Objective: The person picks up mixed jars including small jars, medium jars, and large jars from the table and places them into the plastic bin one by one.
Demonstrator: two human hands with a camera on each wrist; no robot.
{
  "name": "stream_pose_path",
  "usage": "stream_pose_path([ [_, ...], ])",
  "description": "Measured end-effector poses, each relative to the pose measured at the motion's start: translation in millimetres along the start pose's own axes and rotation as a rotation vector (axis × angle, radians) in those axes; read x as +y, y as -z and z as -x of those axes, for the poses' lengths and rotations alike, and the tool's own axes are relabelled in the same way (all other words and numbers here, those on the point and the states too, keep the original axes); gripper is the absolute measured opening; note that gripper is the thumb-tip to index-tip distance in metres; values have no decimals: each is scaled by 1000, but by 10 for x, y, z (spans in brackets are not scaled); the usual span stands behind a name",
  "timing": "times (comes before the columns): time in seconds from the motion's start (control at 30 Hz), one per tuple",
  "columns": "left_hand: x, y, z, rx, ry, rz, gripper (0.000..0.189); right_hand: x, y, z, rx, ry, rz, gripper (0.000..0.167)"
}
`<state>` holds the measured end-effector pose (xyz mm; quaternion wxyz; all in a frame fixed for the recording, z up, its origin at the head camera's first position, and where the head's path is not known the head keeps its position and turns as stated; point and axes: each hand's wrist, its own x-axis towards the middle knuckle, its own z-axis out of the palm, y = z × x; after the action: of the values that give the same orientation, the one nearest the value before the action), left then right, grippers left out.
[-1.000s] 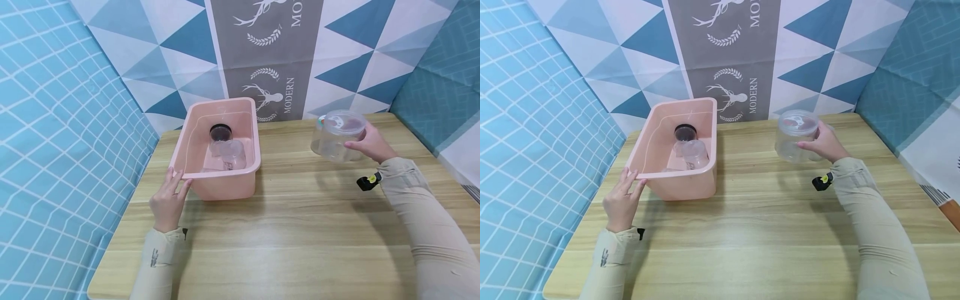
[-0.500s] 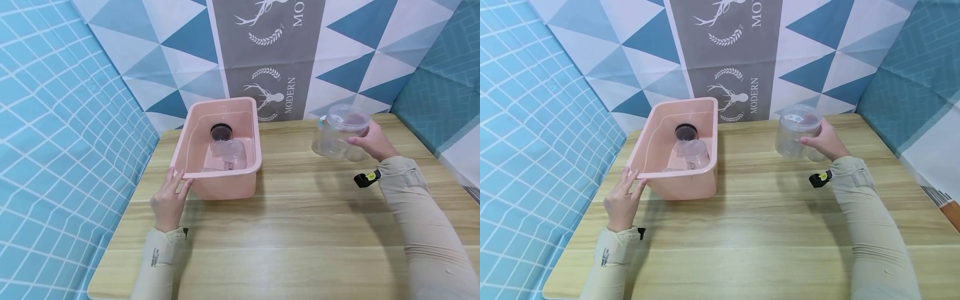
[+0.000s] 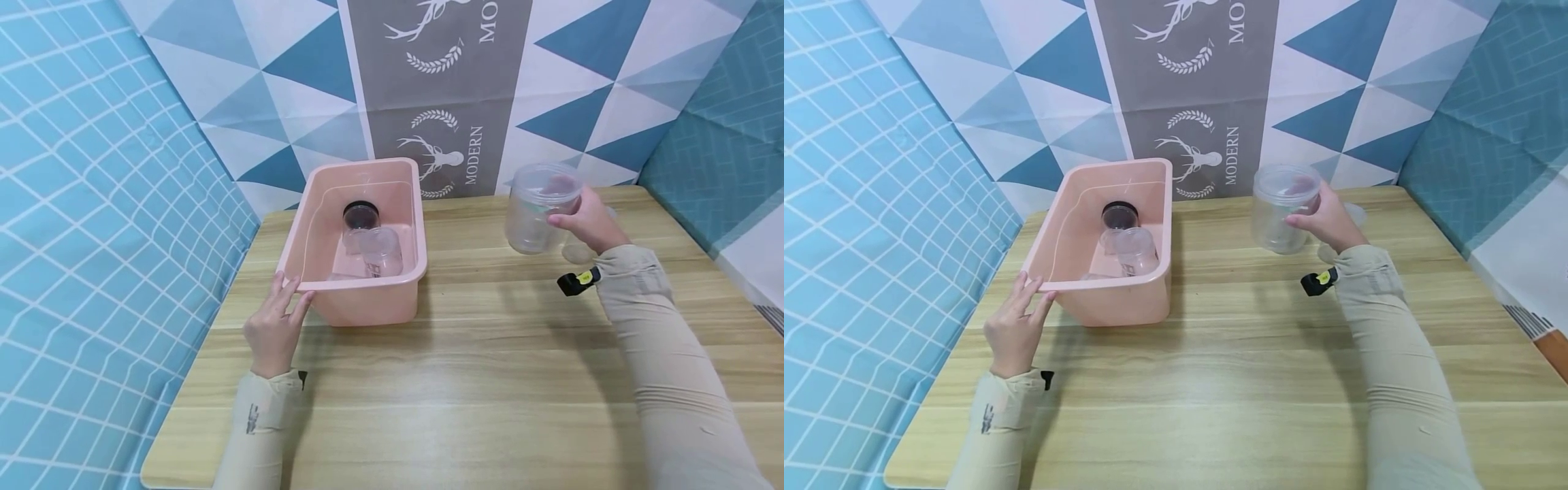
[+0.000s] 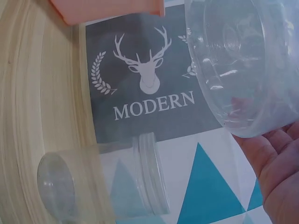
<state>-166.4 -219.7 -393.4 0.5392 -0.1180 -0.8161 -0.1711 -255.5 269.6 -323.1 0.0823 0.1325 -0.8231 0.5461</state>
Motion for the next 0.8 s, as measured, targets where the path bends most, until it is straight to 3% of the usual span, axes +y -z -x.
stream_pose_path([
  [0.2,-2,-10,-1,13,4,9,55,-18,-65,-36,9,9,-92,65],
  [0.5,0,-29,-5,21,16,25,56,-73,-159,-101,29,3,-66,65],
  [0.8,4,-26,-8,20,9,22,55,-116,-259,-144,-3,15,-106,70],
])
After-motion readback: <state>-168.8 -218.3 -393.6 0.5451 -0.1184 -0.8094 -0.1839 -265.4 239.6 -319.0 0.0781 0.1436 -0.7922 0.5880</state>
